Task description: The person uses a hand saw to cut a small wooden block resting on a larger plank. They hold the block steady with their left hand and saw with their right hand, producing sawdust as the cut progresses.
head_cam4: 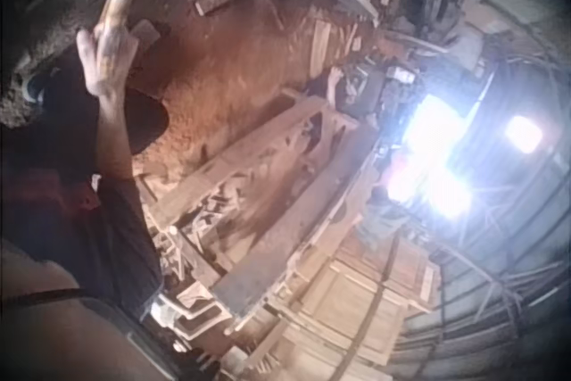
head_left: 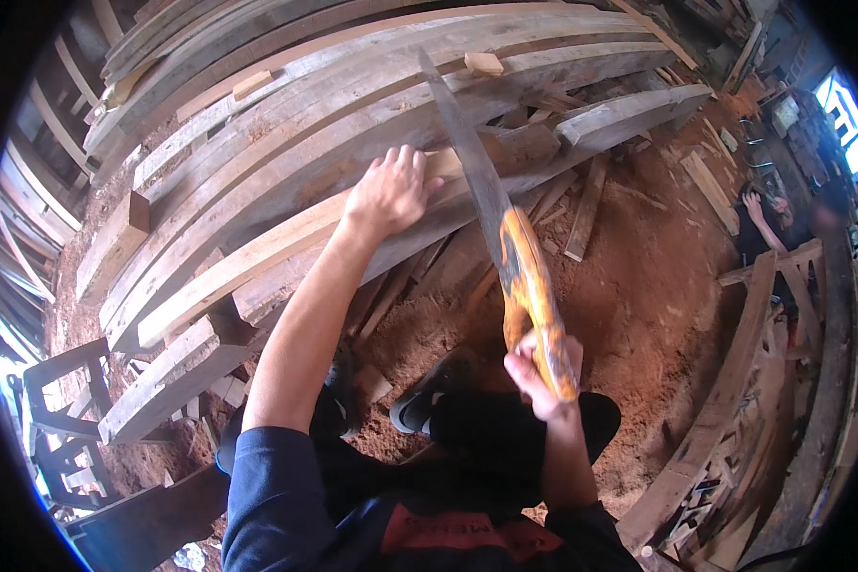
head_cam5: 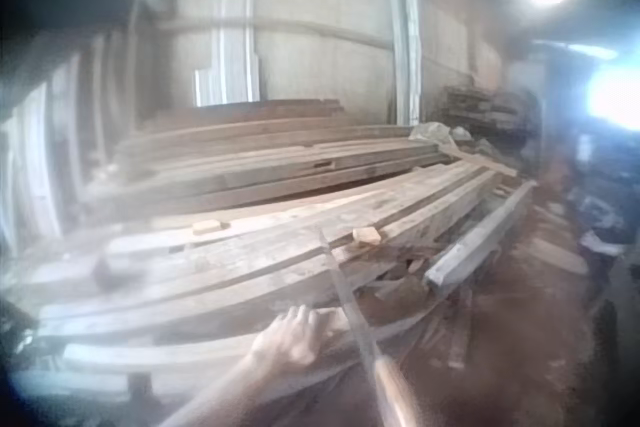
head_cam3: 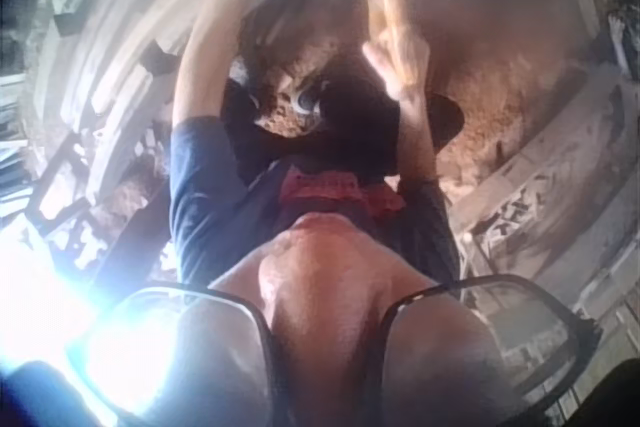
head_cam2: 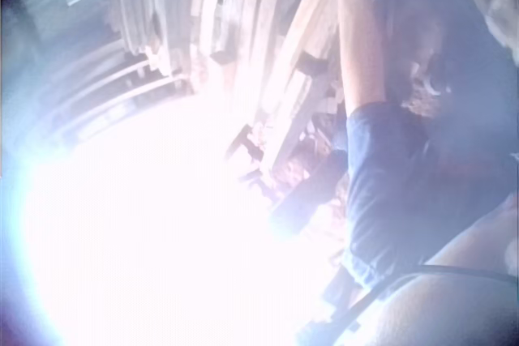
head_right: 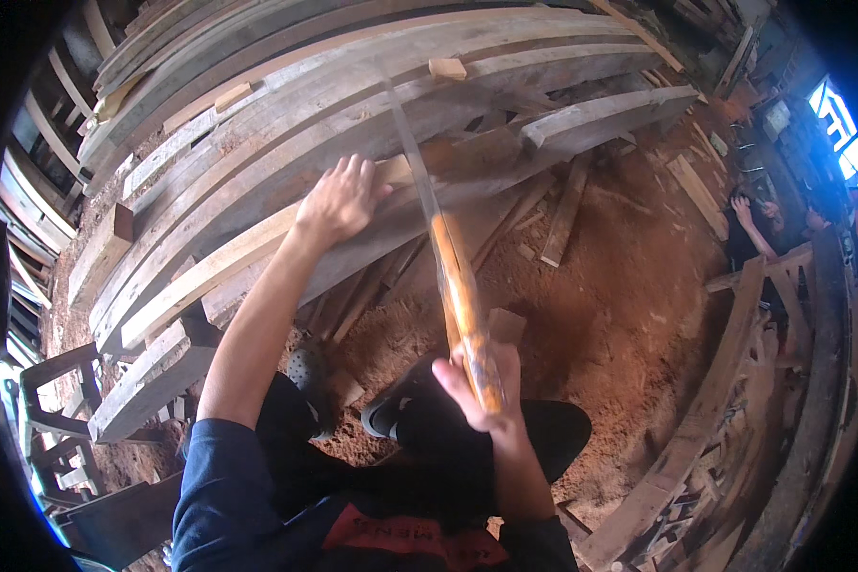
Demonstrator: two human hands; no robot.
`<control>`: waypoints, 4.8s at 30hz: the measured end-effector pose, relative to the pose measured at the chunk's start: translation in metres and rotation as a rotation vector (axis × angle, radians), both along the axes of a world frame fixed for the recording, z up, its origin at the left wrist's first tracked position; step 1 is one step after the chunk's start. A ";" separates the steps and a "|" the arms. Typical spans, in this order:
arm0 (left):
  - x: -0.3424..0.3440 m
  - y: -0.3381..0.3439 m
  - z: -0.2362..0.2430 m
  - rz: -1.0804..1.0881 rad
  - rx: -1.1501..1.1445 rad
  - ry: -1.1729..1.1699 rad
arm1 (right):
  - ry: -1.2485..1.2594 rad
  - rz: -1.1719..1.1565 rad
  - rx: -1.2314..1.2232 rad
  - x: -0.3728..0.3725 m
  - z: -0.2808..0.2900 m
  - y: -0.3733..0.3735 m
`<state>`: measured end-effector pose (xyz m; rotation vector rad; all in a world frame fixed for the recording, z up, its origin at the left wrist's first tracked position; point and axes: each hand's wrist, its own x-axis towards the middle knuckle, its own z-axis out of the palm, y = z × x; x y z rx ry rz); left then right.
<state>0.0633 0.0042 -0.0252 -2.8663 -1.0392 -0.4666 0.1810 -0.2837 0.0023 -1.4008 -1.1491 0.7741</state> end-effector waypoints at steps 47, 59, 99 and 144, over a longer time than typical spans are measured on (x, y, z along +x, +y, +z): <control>-0.003 -0.031 -0.011 -0.034 0.175 -0.122 | -0.013 -0.076 0.227 -0.042 -0.032 -0.011; -0.003 -0.029 -0.013 -0.027 0.262 -0.118 | -0.209 -0.045 0.288 -0.043 -0.034 -0.015; 0.003 -0.031 -0.004 -0.078 0.144 -0.100 | -0.087 -0.104 0.151 -0.046 -0.032 -0.032; 0.004 -0.034 -0.006 -0.276 0.184 -0.106 | 0.011 -0.184 0.193 -0.058 -0.036 0.008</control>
